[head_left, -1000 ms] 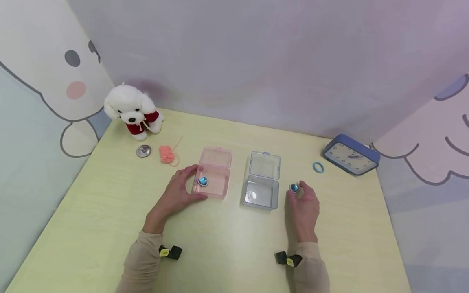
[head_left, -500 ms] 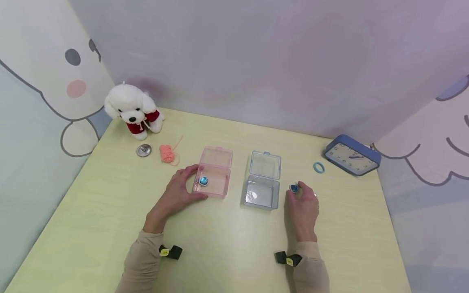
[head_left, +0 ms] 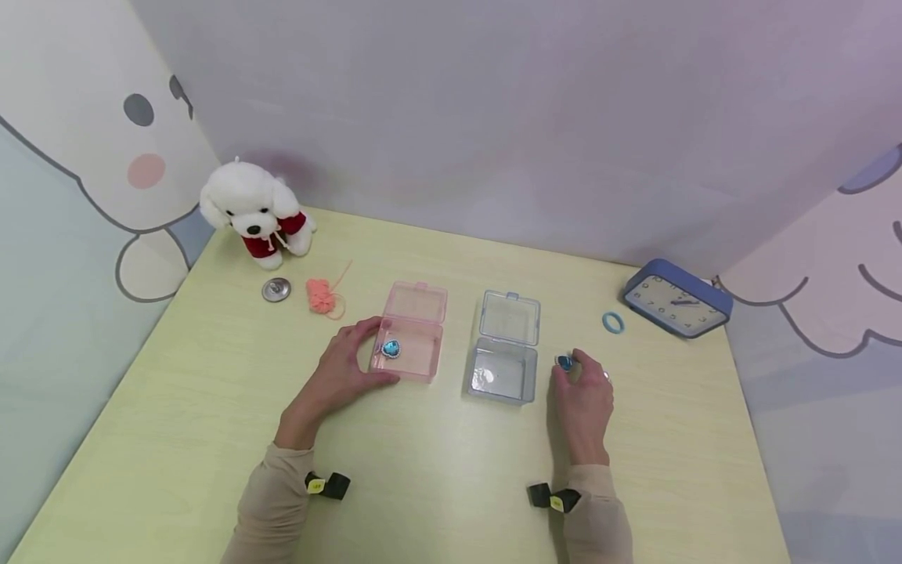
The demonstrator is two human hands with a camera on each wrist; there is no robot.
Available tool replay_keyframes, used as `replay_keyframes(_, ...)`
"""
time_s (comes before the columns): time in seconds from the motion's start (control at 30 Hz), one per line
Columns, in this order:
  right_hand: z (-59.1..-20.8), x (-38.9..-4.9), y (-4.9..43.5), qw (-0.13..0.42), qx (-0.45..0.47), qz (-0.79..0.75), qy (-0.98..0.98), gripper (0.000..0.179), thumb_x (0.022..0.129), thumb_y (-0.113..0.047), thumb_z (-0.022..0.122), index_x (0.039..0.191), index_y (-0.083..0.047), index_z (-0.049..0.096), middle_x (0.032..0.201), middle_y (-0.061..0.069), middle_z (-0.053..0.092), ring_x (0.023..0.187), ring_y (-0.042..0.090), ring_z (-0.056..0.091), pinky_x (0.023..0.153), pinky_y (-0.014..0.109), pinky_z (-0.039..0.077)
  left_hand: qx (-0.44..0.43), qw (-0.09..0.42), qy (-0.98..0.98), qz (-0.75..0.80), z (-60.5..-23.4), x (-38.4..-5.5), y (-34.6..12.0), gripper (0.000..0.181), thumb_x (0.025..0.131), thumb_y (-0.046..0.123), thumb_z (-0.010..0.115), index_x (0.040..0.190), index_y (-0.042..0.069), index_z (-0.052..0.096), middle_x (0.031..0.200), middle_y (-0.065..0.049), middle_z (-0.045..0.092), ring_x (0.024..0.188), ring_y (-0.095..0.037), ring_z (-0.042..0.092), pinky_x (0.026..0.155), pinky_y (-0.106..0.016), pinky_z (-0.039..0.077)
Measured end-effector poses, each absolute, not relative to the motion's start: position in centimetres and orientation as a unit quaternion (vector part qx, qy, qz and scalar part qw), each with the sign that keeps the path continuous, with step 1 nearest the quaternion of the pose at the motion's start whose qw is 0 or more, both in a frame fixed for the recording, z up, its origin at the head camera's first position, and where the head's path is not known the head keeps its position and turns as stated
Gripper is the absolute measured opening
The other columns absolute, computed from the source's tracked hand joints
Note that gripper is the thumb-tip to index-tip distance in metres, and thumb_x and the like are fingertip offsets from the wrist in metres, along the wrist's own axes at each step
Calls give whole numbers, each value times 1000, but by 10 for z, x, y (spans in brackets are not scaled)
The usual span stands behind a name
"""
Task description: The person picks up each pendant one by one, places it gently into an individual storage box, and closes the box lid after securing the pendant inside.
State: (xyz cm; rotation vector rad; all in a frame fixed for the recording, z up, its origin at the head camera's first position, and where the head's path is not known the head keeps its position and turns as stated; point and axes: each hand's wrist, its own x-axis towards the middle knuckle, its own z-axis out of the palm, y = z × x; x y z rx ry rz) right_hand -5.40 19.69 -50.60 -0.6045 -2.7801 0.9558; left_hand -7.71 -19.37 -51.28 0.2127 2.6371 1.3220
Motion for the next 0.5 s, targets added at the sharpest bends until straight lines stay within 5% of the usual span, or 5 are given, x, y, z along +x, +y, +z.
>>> replay_keyframes(0.5, -510, -54, 197, 95, -198, 328, -919, 43, 97, -12, 73, 135, 5, 64, 138, 29, 64, 131, 50, 57, 111, 62, 44, 66, 98, 890, 440, -508, -76, -193, 101, 78, 41, 94, 161, 24, 40, 156, -14, 49, 135, -39, 44, 109, -68, 42)
